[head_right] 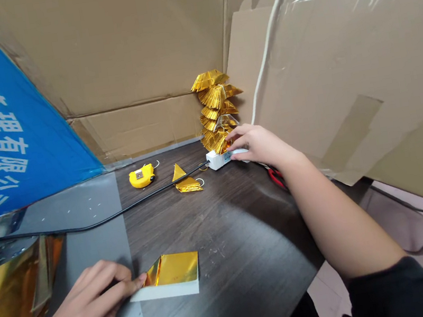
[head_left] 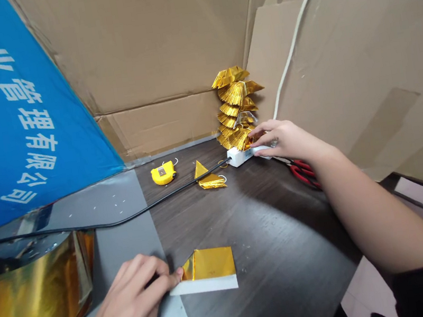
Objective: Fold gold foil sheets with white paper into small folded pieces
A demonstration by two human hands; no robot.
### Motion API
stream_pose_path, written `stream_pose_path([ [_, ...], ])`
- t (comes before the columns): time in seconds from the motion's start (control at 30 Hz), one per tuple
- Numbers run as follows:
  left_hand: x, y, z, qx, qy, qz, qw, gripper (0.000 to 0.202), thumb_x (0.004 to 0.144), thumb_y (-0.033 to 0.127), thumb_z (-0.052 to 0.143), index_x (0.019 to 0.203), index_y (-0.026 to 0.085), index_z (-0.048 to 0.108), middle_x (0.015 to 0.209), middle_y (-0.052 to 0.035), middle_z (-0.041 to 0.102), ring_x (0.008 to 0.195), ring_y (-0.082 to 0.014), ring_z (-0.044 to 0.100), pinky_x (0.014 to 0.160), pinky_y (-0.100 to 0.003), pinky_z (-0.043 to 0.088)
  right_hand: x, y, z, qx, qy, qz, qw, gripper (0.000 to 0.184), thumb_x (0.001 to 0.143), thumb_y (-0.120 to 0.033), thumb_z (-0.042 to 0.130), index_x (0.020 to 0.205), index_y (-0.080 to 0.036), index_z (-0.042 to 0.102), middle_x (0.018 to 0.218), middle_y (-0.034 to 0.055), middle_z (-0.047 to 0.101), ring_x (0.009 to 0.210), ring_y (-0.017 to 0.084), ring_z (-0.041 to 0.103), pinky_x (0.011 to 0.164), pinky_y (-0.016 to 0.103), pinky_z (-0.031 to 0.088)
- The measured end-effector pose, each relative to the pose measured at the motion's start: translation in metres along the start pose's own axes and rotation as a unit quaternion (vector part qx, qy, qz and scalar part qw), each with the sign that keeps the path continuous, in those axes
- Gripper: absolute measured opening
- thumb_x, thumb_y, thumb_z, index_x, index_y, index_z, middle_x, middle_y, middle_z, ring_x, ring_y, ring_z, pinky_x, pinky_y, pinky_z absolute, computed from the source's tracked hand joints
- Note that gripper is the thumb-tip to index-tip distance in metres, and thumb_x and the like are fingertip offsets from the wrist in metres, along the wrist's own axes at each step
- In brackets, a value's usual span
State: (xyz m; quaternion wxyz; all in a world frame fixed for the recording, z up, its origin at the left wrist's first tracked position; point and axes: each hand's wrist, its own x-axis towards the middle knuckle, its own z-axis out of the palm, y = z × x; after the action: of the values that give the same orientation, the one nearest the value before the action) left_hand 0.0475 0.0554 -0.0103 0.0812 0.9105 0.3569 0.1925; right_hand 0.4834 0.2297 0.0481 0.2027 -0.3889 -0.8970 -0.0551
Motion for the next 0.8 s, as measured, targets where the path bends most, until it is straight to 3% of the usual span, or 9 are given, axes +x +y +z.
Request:
stream_pose_path([
  [0.1, -0.001, 0.006, 0.001, -0.015, 0.012, -0.039, 0.999, 0.028, 0.100, 0.011, 0.041, 0.106, 0.025, 0.064, 0.097, -0.0026, 0.060, 0.090, -0.0168, 0.049, 0.077, -0.026, 0.037, 0.000, -0.001, 0.000, 0.006, 0.007, 0.008, 1.000, 0.016, 0.089, -0.031, 0.069, 0.098, -0.023, 0.080, 0.113, 0.0083, 0.074, 0.100, 0.024, 0.070, 0.089, 0.040, 0.057],
  [0.27, -0.001, 0.009, 0.002, -0.032, 0.008, -0.052, 0.998, 0.027, 0.103, 0.015, 0.040, 0.103, 0.024, 0.065, 0.095, -0.0028, 0.060, 0.088, -0.0165, 0.048, 0.075, -0.027, 0.035, 0.000, -0.001, 0.001, 0.020, 0.026, 0.015, 0.999, 0.016, 0.089, -0.034, 0.068, 0.095, -0.023, 0.078, 0.108, 0.0082, 0.074, 0.098, 0.024, 0.070, 0.088, 0.040, 0.057],
  [0.4, -0.001, 0.007, 0.002, -0.030, 0.005, -0.054, 0.998, 0.029, 0.102, 0.014, 0.040, 0.104, 0.024, 0.067, 0.095, -0.0037, 0.060, 0.087, -0.0162, 0.049, 0.074, -0.027, 0.036, 0.007, -0.021, 0.009, 0.043, 0.076, 0.008, 0.996, 0.017, 0.091, -0.037, 0.067, 0.088, -0.023, 0.075, 0.097, 0.0073, 0.074, 0.091, 0.023, 0.070, 0.085, 0.040, 0.056],
  [0.47, -0.001, 0.006, 0.001, -0.027, 0.002, -0.050, 0.998, 0.029, 0.102, 0.013, 0.040, 0.104, 0.024, 0.067, 0.095, -0.0041, 0.061, 0.087, -0.0165, 0.049, 0.074, -0.027, 0.036, 0.013, -0.040, 0.018, 0.060, 0.082, -0.004, 0.995, 0.018, 0.092, -0.038, 0.066, 0.089, -0.023, 0.074, 0.097, 0.0077, 0.073, 0.091, 0.023, 0.069, 0.082, 0.038, 0.056],
  [0.63, 0.000, 0.004, 0.000, -0.020, -0.005, -0.022, 1.000, 0.028, 0.099, 0.011, 0.042, 0.104, 0.024, 0.066, 0.095, -0.0038, 0.061, 0.085, -0.0168, 0.050, 0.073, -0.028, 0.036, 0.022, -0.084, 0.053, 0.078, 0.017, -0.015, 0.997, 0.027, 0.091, -0.045, 0.070, 0.100, -0.021, 0.075, 0.097, 0.0092, 0.074, 0.091, 0.024, 0.068, 0.081, 0.037, 0.053],
  [0.8, -0.001, 0.007, 0.002, -0.034, -0.001, -0.053, 0.998, 0.029, 0.099, 0.009, 0.039, 0.099, 0.023, 0.065, 0.096, -0.0038, 0.061, 0.086, -0.0165, 0.050, 0.076, -0.028, 0.036, 0.025, -0.090, 0.073, 0.090, 0.002, -0.014, 0.996, 0.016, 0.092, -0.033, 0.069, 0.097, -0.019, 0.076, 0.094, 0.0087, 0.076, 0.086, 0.023, 0.069, 0.077, 0.035, 0.051],
])
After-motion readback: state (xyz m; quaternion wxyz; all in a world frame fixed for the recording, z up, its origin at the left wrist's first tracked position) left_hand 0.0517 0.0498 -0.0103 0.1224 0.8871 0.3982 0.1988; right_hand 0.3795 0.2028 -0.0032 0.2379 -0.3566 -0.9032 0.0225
